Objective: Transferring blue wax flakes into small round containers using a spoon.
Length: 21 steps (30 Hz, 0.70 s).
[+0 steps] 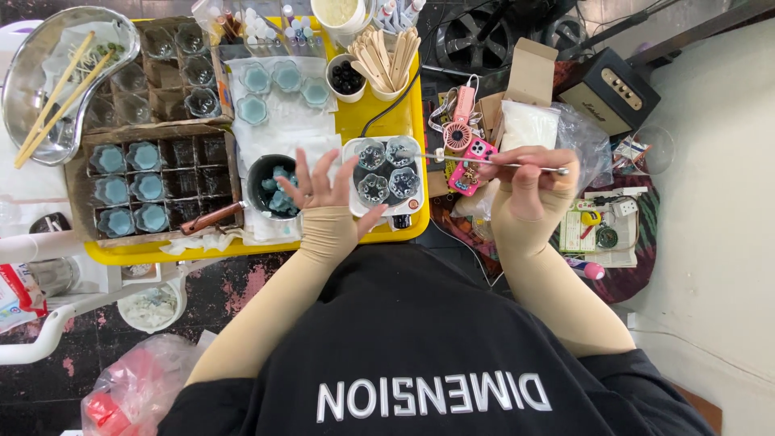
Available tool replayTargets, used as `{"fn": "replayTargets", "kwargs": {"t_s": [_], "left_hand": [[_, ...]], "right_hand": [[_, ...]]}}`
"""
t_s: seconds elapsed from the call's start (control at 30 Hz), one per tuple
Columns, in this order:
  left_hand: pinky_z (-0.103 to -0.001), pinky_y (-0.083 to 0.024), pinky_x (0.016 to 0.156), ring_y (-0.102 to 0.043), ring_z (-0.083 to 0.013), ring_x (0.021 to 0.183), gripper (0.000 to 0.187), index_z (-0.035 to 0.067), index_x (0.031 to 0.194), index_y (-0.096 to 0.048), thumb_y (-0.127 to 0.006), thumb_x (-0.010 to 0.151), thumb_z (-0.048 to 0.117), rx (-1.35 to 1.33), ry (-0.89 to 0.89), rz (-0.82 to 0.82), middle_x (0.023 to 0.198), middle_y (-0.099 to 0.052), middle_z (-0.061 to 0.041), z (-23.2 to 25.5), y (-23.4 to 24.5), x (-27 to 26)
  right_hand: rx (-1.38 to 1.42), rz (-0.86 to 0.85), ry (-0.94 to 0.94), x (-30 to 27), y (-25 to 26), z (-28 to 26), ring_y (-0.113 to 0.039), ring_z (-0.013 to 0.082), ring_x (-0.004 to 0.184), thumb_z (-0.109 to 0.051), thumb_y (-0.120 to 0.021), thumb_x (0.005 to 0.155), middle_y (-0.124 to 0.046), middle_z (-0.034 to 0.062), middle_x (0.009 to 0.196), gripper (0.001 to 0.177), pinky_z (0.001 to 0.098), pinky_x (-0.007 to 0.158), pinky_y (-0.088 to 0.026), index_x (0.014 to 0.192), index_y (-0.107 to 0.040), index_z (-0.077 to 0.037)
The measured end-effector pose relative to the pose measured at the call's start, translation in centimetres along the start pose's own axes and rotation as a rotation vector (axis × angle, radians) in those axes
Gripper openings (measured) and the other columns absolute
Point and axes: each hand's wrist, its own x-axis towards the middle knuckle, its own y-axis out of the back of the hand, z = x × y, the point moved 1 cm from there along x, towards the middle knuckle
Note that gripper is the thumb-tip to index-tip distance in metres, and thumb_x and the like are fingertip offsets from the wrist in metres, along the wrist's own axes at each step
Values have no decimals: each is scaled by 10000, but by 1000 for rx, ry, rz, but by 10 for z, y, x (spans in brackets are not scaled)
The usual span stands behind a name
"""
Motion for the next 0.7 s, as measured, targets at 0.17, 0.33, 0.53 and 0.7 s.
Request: {"fn": "replayTargets", "kwargs": {"t_s": [0.17, 0.33, 0.53, 0.7], "left_hand": [[-720, 151, 1130, -120, -537, 1534, 814, 130, 1462, -495, -784, 853, 586, -42, 82, 7, 1547, -387, -143, -12, 0, -5], [-788, 46, 1153, -146, -497, 1551, 437, 312, 1360, -685, -778, 934, 335, 55, 103, 14, 1535, -412, -76, -29, -6, 4], [-816, 27, 1093, -153, -489, 1508, 492, 340, 1298, -701, -849, 828, 341, 29, 19, -73, 1489, -422, -82, -46, 0, 45], [-801, 63, 1111, -179, -447, 1519, 468, 373, 1204, -734, -875, 759, 400, 14, -29, -184, 1467, -455, -63, -54, 2, 59]], "right_hand": [[-41, -191, -41, 4, -14, 8, -700, 201, 878, -378, -602, 1097, -668, 158, 1085, 358, 315, 796, -609, 1126, -523, -29], [-211, -438, -71, 15, -33, 21, -679, 193, 993, -343, -505, 1144, -658, 127, 1093, 343, 314, 893, -587, 1129, -579, -8], [-531, -586, 38, 36, -61, 27, -693, 198, 984, -208, -506, 1158, -699, 99, 1064, 222, 316, 922, -564, 1062, -584, -24], [-627, -604, -9, 33, -72, 40, -705, 186, 972, -45, -553, 1086, -697, 81, 1027, 56, 301, 897, -567, 1058, -597, -27]]}}
